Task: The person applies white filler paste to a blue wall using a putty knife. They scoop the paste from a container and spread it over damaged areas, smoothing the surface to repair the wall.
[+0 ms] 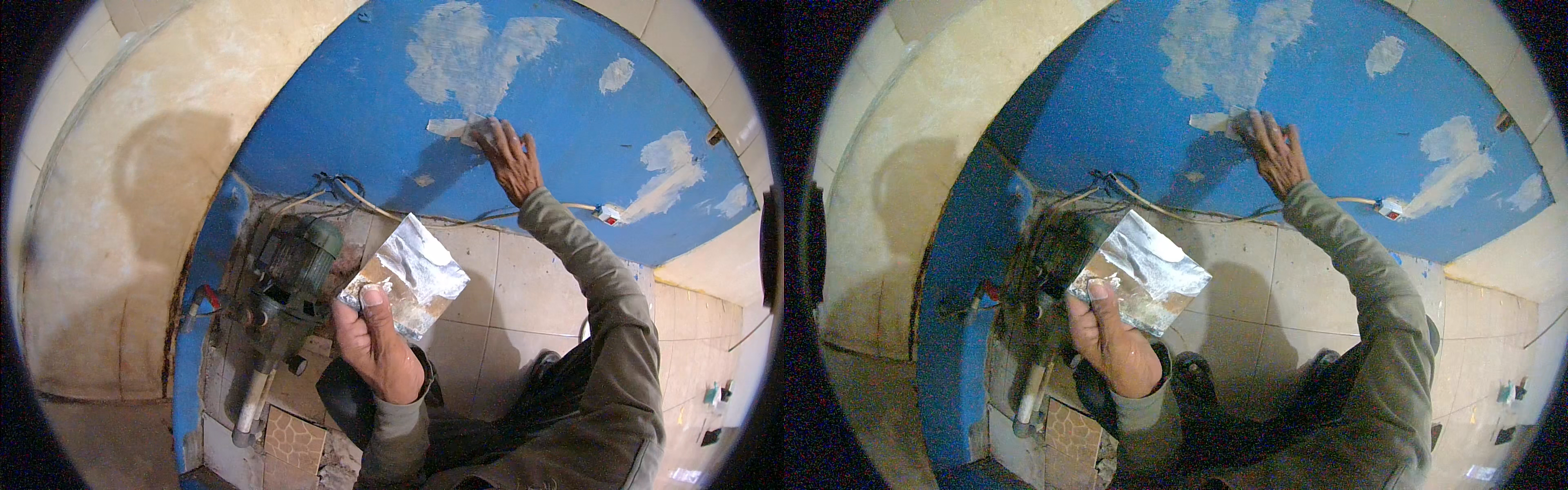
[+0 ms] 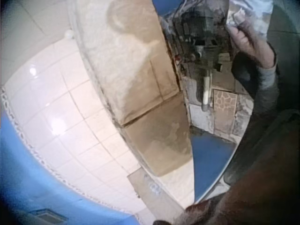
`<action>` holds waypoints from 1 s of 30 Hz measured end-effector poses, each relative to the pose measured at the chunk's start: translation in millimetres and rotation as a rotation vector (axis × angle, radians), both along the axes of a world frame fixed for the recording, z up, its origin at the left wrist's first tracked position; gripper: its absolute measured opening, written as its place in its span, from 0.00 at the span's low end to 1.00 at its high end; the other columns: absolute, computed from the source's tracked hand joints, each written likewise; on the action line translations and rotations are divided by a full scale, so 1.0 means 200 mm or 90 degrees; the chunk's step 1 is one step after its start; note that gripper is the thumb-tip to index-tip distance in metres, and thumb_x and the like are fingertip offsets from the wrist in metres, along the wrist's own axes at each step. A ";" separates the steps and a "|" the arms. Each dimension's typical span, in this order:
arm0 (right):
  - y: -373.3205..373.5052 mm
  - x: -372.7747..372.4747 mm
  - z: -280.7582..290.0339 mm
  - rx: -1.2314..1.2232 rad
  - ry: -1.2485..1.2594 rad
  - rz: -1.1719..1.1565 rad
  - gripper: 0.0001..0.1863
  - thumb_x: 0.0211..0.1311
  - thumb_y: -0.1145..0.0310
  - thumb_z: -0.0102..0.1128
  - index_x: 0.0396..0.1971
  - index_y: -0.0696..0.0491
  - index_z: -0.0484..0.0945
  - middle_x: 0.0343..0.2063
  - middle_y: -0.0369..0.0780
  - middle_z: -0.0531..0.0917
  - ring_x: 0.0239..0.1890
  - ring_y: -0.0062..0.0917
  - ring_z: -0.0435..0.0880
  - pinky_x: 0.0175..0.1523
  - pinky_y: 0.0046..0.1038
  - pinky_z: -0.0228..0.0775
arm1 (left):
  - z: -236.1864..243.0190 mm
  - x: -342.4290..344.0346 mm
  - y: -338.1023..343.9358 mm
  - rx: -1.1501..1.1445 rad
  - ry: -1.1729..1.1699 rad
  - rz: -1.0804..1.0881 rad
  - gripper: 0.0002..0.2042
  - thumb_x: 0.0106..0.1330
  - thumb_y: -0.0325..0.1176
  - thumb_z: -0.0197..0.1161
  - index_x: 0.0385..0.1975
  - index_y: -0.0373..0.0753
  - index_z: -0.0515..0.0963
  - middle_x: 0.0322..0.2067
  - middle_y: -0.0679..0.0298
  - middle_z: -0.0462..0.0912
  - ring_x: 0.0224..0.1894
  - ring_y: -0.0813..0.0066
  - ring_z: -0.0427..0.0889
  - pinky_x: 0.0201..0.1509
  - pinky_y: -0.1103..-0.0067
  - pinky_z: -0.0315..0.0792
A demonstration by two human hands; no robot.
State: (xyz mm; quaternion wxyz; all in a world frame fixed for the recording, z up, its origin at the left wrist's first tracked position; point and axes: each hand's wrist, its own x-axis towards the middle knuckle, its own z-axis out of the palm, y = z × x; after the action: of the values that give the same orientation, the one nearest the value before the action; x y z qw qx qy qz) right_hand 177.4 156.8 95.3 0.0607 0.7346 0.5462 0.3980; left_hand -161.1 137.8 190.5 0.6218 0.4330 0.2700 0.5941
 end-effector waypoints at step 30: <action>0.48 -0.43 -0.28 0.559 0.430 -0.029 0.36 0.52 0.64 0.66 0.65 0.35 0.68 0.61 0.54 0.61 0.61 0.50 0.63 0.61 0.47 0.59 | 0.02 0.01 -0.02 -0.058 0.042 0.048 0.11 0.75 0.33 0.49 0.46 0.29 0.70 0.42 0.58 0.77 0.44 0.79 0.73 0.52 0.79 0.67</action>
State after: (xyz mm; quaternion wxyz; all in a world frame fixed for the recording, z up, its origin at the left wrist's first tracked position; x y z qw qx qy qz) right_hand 90.8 252.5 38.5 -0.4210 0.7894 0.3020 0.3293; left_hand -159.9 133.9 194.0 0.6090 0.4132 0.3328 0.5896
